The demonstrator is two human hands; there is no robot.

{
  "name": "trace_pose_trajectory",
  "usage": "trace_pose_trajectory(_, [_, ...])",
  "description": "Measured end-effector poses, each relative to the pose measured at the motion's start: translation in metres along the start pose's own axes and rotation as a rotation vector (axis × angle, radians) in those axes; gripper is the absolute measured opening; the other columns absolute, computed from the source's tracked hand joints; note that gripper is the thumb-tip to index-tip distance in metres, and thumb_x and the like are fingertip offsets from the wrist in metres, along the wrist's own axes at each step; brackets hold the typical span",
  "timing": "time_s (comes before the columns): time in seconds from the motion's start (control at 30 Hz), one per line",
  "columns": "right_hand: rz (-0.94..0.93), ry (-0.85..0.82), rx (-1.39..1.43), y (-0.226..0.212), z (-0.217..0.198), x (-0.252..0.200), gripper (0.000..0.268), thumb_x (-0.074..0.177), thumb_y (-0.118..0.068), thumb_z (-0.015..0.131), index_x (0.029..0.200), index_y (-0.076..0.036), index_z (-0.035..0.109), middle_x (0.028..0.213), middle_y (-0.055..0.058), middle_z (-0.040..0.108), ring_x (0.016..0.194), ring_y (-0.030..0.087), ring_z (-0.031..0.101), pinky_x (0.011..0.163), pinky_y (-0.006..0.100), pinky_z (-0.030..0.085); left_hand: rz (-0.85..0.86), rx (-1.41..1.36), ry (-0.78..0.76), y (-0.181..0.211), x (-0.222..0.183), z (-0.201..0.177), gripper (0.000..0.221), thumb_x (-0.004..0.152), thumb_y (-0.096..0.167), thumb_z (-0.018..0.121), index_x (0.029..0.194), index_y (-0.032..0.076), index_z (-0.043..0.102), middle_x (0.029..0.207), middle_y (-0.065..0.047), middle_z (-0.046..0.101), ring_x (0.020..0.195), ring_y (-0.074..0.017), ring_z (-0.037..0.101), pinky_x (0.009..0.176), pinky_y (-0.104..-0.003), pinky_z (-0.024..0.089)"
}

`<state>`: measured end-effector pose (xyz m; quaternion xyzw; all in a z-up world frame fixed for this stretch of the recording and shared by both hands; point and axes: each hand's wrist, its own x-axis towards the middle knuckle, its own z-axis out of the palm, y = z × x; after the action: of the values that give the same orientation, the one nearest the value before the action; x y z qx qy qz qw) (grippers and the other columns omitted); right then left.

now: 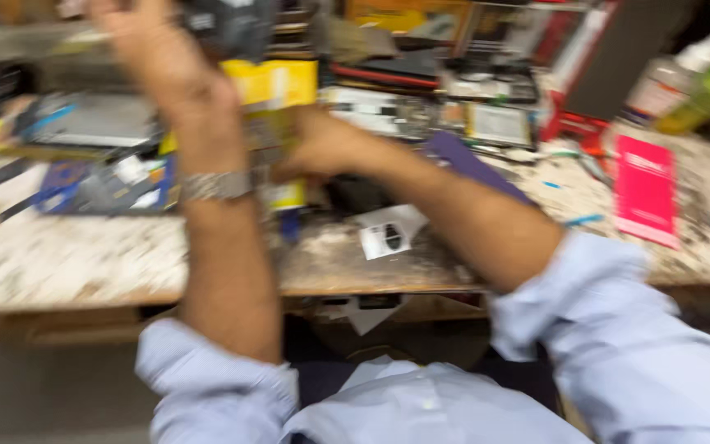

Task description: The person repairs a smartphone by first using a screwdriver to remove screws from the back of the device. They then apply adhesive from a tube along the edges of the phone's frame. Finally, they attach a purple back cover to the phone, pressing it into place to complete the assembly.

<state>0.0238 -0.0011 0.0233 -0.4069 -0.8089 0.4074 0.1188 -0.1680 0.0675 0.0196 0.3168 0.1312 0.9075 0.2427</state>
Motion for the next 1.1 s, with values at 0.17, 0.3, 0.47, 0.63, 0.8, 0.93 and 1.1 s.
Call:
trace_pose_trajectory(0.17, [-0.369,0.318,-0.05,0.003,0.007,-0.017,0.045,0.08,-0.027,0.081,0.115,-0.002,0.07,0.106,0.013,0.078,0.099,0.023,0.076,0.085,0.039,0.061,-0.287,-0.25,-0.135,0.026,-0.023,0.017,0.067,0.099,-0.018,0.068,0.155,0.003,0.037,0.126,-0.013,0.053,0.107,-0.0277,0.055,0.096,-0.04,0.049])
trace_pose_trajectory(0.3, [-0.344,0.528,-0.424,0.05,-0.047,-0.122,0.045,0.096,-0.033,0.079,0.126,-0.002,0.068,0.125,0.016,0.07,0.116,0.029,0.066,0.102,0.05,0.045,-0.322,0.0,-0.159,0.031,-0.053,0.056,0.09,0.086,-0.017,0.071,0.161,0.012,0.029,0.138,-0.008,0.056,0.111,-0.0241,0.059,0.09,-0.036,0.055])
trace_pose_trajectory(0.47, [-0.01,0.582,-0.524,0.086,-0.076,-0.202,0.069,0.078,-0.042,0.084,0.132,-0.006,0.062,0.123,0.018,0.064,0.117,0.035,0.057,0.1,0.048,0.045,-0.533,-0.073,-0.254,0.03,-0.104,0.105,0.112,0.082,-0.02,0.068,0.164,0.017,0.002,0.14,-0.013,0.053,0.107,-0.0216,0.063,0.09,-0.034,0.059])
trace_pose_trajectory(0.63, [0.027,0.502,-0.593,0.105,-0.067,-0.212,0.073,0.072,-0.04,0.087,0.132,-0.008,0.061,0.12,0.015,0.065,0.114,0.035,0.057,0.1,0.046,0.046,-0.565,-0.047,-0.455,0.03,-0.138,0.121,0.117,0.086,-0.017,0.062,0.166,0.022,-0.014,0.146,-0.02,0.056,0.114,-0.021,0.07,0.094,-0.035,0.063])
trace_pose_trajectory(0.8, [0.064,0.516,-0.451,0.106,-0.064,-0.205,0.074,0.07,-0.039,0.086,0.133,-0.011,0.06,0.12,0.012,0.066,0.114,0.03,0.06,0.1,0.042,0.047,-0.699,0.107,-0.55,0.025,-0.147,0.122,0.114,0.082,-0.014,0.061,0.165,0.019,-0.01,0.136,-0.019,0.062,0.108,-0.0228,0.07,0.092,-0.036,0.061])
trace_pose_trajectory(0.93, [0.158,0.501,-0.47,0.106,-0.065,-0.203,0.068,0.068,-0.04,0.087,0.127,-0.013,0.064,0.121,0.011,0.066,0.117,0.03,0.059,0.102,0.042,0.046,-0.688,0.086,-0.557,0.018,-0.149,0.121,0.102,0.081,-0.016,0.064,0.163,0.009,0.008,0.141,-0.013,0.059,0.12,-0.0196,0.065,0.103,-0.033,0.054])
trace_pose_trajectory(1.1, [0.261,0.488,-0.541,0.097,-0.06,-0.196,0.07,0.069,-0.046,0.087,0.127,-0.015,0.063,0.118,0.009,0.066,0.118,0.029,0.059,0.105,0.041,0.046,-0.631,0.06,-0.579,0.02,-0.15,0.121,0.085,0.081,-0.016,0.063,0.159,0.005,0.034,0.143,-0.01,0.059,0.125,-0.0183,0.062,0.11,-0.034,0.051])
